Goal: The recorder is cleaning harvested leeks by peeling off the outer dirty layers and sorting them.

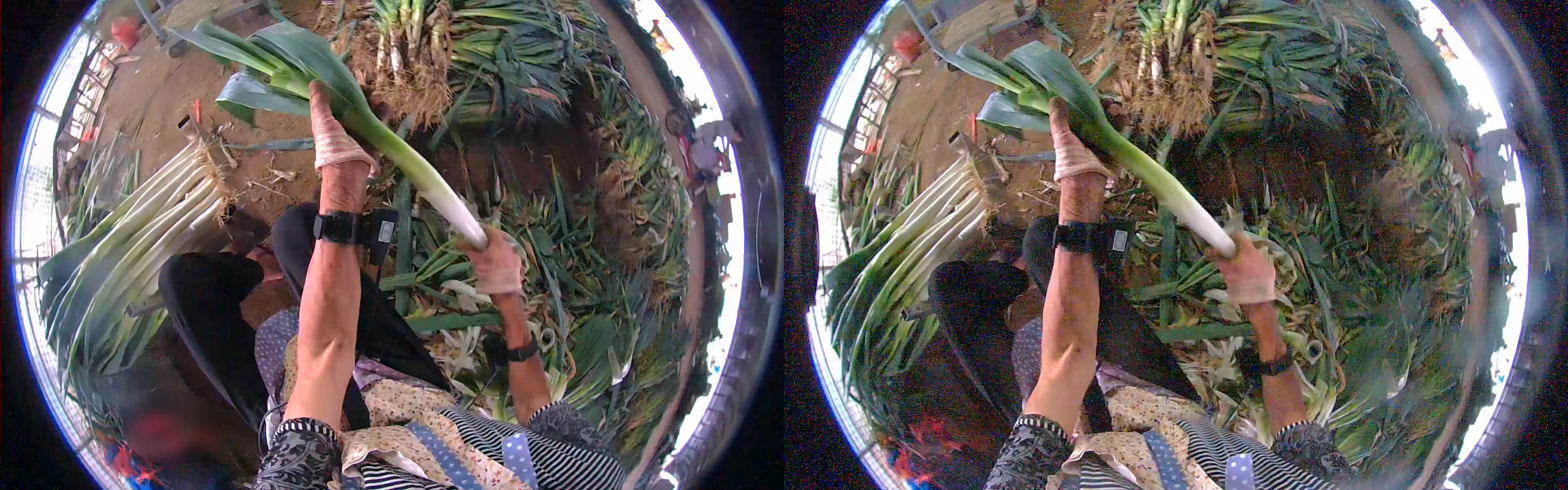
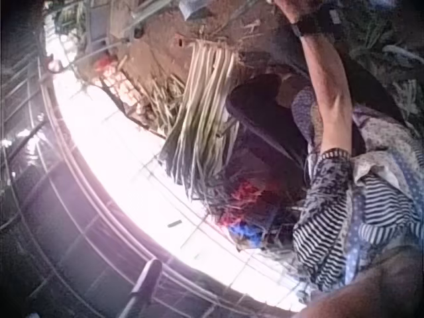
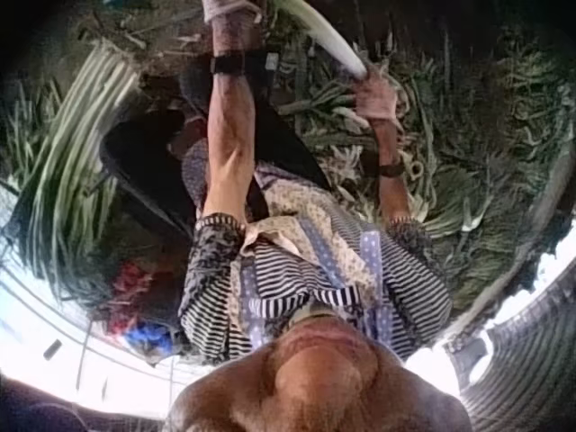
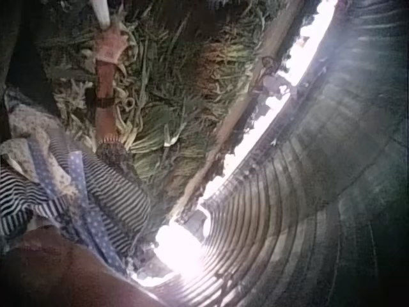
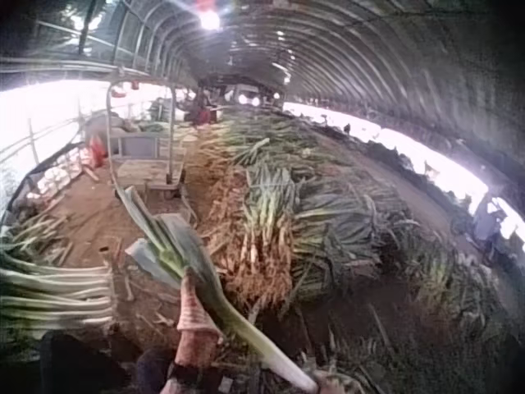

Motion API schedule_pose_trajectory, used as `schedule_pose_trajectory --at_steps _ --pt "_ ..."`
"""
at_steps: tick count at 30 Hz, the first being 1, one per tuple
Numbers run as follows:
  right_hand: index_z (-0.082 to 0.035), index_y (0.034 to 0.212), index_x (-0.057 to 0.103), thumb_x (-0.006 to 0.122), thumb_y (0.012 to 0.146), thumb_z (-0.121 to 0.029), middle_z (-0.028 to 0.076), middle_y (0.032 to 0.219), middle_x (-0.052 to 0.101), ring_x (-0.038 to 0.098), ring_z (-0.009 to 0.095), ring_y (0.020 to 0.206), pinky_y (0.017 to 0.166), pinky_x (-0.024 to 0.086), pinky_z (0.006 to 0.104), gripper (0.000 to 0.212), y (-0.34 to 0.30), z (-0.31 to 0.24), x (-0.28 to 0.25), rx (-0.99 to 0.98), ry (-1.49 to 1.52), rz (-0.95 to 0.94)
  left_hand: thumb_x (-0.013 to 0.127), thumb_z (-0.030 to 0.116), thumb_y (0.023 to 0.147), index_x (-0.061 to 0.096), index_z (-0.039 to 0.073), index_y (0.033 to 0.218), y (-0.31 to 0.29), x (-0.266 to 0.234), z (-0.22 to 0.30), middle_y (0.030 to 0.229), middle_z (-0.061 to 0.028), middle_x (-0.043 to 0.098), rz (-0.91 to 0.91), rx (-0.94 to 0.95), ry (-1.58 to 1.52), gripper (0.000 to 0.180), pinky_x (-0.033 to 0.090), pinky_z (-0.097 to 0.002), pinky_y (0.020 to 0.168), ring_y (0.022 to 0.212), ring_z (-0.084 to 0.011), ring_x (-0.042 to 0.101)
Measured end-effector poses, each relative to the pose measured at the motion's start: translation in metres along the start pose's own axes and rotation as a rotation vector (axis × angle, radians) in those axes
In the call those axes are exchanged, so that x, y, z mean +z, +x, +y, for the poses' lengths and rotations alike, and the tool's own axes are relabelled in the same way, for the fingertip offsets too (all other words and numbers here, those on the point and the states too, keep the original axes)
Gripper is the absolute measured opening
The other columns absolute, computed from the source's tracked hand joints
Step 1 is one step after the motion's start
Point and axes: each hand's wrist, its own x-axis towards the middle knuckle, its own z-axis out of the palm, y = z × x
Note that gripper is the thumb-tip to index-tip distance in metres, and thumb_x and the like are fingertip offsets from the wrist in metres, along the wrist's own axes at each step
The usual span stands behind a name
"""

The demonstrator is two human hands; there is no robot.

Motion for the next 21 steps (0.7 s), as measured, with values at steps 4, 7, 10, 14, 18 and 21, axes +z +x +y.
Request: schedule_pose_trajectory --at_steps 4,7,10,14,18,21 --pt "-0.008 0.106 0.056 0.063 0.073 -0.041 0.017 0.091 0.063 0.061 0.035 0.083 0.072 0.048 0.0429 0.048 -0.037 0.113 0.073 0.333 -0.146 -0.16 0.06 0.047 0.08 0.055 0.004 0.102 0.006 -0.005 0.0 0.08 -0.0088 0.062 -0.083 -0.003 -0.107 0.049 0.053 -0.036 0.061 0.068 -0.0237 0.063" --pt "-0.005 0.1 0.057 0.061 0.073 -0.042 0.02 0.094 0.062 0.058 0.038 0.09 0.077 0.046 0.0441 0.046 -0.065 0.182 0.079 0.22 -0.411 -0.506 0.06 0.039 0.083 0.056 0.005 0.102 0.013 -0.003 -0.011 0.084 -0.0055 0.062 -0.18 0.057 -0.054 0.038 0.05 -0.0328 0.056 0.066 -0.0194 0.06" --pt "-0.004 0.102 0.058 0.057 0.075 -0.041 0.024 0.097 0.059 0.054 0.039 0.099 0.083 0.043 0.0438 0.046 -0.051 0.15 0.022 0.489 -0.136 -0.118 0.059 0.039 0.084 0.055 0.007 0.108 0.009 -0.004 -0.015 0.092 -0.0057 0.063 -0.181 0.004 0.039 0.041 0.051 -0.032 0.069 0.077 -0.0186 0.06" --pt "-0.015 0.112 0.057 0.051 0.087 -0.03 0.015 0.104 0.06 0.057 0.034 0.095 0.077 0.045 0.0388 0.03 0.027 0.033 -0.036 0.07 0.295 0.118 0.061 0.038 0.083 0.054 0.008 0.11 -0.007 -0.005 -0.019 0.093 -0.0041 0.061 -0.272 -0.042 0.1 0.041 0.05 -0.0318 0.067 0.077 -0.0175 0.059" --pt "-0.012 0.108 0.058 0.064 0.076 -0.036 0.015 0.109 0.057 0.055 0.032 0.099 0.081 0.045 0.0395 0.041 0.074 -0.053 -0.055 -0.796 -0.036 0.525 0.063 0.036 0.082 0.05 0.008 0.115 -0.023 0.002 -0.047 0.1 -0.0012 0.057 -0.453 -0.048 0.327 0.045 0.046 -0.0303 0.075 0.084 -0.0136 0.054" --pt "-0.006 0.1 0.06 0.06 0.077 -0.033 0.019 0.089 0.063 0.06 0.034 0.083 0.077 0.045 0.0392 0.036 0.094 -0.098 -0.054 -0.18 0.541 0.224 0.065 0.029 0.082 0.049 0.004 0.117 -0.018 -0.006 -0.065 0.099 -0.0038 0.058 -0.561 -0.037 0.199 0.045 0.046 -0.0311 0.076 0.084 -0.0149 0.055"
